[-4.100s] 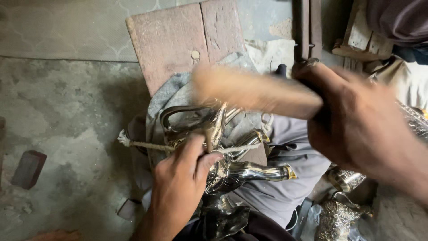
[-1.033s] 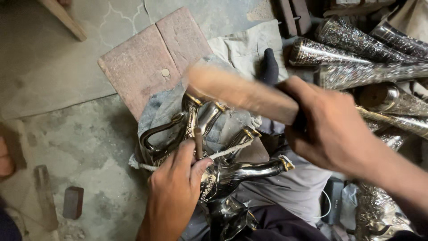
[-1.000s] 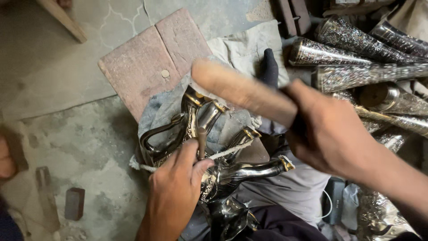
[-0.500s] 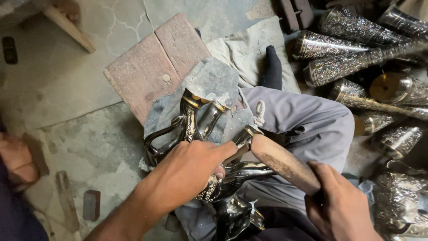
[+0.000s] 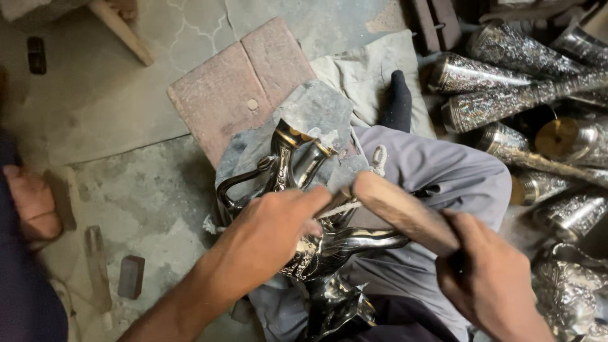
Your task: The person hammers a silver-colored metal object with a wooden mallet while seated on the floor. They repeatedly strike the object's surface and edges, occasionally repositioning it to access different areas.
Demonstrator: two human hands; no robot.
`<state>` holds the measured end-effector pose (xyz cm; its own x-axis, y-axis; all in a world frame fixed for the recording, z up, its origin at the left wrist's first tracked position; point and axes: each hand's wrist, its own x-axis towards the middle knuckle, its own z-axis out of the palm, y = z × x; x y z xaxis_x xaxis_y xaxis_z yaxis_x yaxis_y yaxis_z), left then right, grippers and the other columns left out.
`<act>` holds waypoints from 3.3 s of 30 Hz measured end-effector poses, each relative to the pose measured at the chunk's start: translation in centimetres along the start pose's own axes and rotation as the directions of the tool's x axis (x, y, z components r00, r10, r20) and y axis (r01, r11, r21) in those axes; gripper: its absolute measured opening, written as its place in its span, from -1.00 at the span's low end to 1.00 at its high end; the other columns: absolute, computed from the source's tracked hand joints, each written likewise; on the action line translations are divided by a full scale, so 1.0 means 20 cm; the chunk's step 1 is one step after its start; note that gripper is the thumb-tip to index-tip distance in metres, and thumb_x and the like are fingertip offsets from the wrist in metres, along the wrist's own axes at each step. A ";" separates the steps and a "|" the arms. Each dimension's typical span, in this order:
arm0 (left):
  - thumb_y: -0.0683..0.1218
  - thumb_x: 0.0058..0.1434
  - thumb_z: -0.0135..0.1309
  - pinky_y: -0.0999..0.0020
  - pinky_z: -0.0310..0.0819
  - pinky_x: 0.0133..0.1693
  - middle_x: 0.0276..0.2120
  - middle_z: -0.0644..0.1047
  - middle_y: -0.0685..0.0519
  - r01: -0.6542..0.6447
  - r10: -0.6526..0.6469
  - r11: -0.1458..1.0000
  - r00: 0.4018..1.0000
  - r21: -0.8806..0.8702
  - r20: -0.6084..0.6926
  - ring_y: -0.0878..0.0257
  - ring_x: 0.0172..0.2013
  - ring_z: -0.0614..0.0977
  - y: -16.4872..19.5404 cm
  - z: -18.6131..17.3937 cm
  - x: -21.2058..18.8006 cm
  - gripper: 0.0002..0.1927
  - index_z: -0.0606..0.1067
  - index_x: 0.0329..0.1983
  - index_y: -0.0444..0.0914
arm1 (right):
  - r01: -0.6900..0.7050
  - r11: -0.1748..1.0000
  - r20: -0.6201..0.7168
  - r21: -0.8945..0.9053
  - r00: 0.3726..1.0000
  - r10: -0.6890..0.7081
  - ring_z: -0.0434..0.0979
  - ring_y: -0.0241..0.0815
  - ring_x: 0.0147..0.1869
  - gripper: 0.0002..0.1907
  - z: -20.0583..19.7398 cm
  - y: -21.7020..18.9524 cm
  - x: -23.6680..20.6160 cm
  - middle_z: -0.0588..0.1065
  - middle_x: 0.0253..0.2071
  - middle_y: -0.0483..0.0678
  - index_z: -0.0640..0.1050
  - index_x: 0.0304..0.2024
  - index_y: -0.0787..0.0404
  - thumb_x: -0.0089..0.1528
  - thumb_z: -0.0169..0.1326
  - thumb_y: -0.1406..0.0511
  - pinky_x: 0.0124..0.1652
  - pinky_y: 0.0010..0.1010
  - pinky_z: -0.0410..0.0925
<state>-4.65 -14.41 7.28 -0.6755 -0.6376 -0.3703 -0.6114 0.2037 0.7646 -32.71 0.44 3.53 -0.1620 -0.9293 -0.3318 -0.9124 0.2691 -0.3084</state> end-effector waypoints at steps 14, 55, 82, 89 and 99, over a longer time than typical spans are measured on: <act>-0.29 0.23 -0.09 0.04 0.53 -0.27 -0.37 0.58 -0.19 0.028 -0.026 0.999 0.998 0.030 -0.058 -0.15 -0.26 0.66 -0.02 0.03 -0.01 -0.85 0.41 -0.14 -0.34 | -0.080 0.979 0.145 0.185 0.988 0.053 0.69 0.08 -0.27 -0.34 -0.05 0.07 0.14 0.61 -0.30 0.10 0.47 0.15 0.20 -0.02 0.27 0.26 -0.22 -0.19 0.50; -0.18 0.28 0.13 0.34 0.75 -0.27 -0.26 0.61 -0.06 -0.136 -0.652 0.659 0.386 -0.740 -0.652 0.28 -0.31 0.70 -0.30 0.68 -0.82 -0.68 0.35 0.01 -0.42 | -0.339 0.901 -0.021 0.270 0.934 0.357 0.64 0.09 -0.33 -0.41 0.36 0.61 -0.03 0.61 -0.28 0.20 0.56 0.02 0.40 0.06 0.38 0.17 -0.25 -0.14 0.50; -0.04 0.20 0.28 0.10 0.50 -0.37 -0.35 0.63 -0.16 -0.269 0.237 0.963 0.848 0.000 -0.473 -0.09 -0.34 0.70 -0.25 0.18 -0.42 -0.56 0.46 0.09 -0.25 | 0.168 0.733 -0.174 0.659 0.982 -0.068 0.55 -0.23 0.06 -0.43 -0.06 -0.11 -0.18 0.52 -0.03 0.00 0.40 0.19 0.34 0.13 0.23 0.47 0.05 -0.40 0.43; -0.21 0.20 0.19 0.07 0.53 -0.34 -0.38 0.62 -0.17 -0.343 0.347 0.936 0.863 0.079 -0.366 -0.10 -0.31 0.70 -0.26 0.17 -0.39 -0.64 0.47 0.07 -0.24 | 0.052 0.641 -0.142 0.766 0.986 0.090 0.58 -0.26 -0.07 -0.47 -0.08 -0.27 -0.15 0.54 -0.09 -0.06 0.40 0.12 0.31 0.11 0.21 0.52 -0.14 -0.45 0.47; -0.33 0.23 0.07 0.17 0.63 -0.31 -0.38 0.62 -0.12 -0.298 0.324 0.946 0.846 0.129 -0.423 0.00 -0.27 0.74 -0.27 0.22 -0.42 -0.65 0.49 0.06 -0.19 | 0.360 0.872 -0.341 0.330 0.907 -0.245 0.56 -0.12 -0.09 -0.50 -0.02 -0.27 -0.06 0.51 -0.10 0.11 0.36 0.18 0.32 0.21 0.19 0.44 -0.16 -0.37 0.45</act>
<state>2.54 -6.92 3.97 -0.5951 -0.7880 0.1578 -0.4306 0.4784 0.7653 -27.70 -0.02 5.89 -0.0515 -0.9956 0.0789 -0.7302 -0.0163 -0.6831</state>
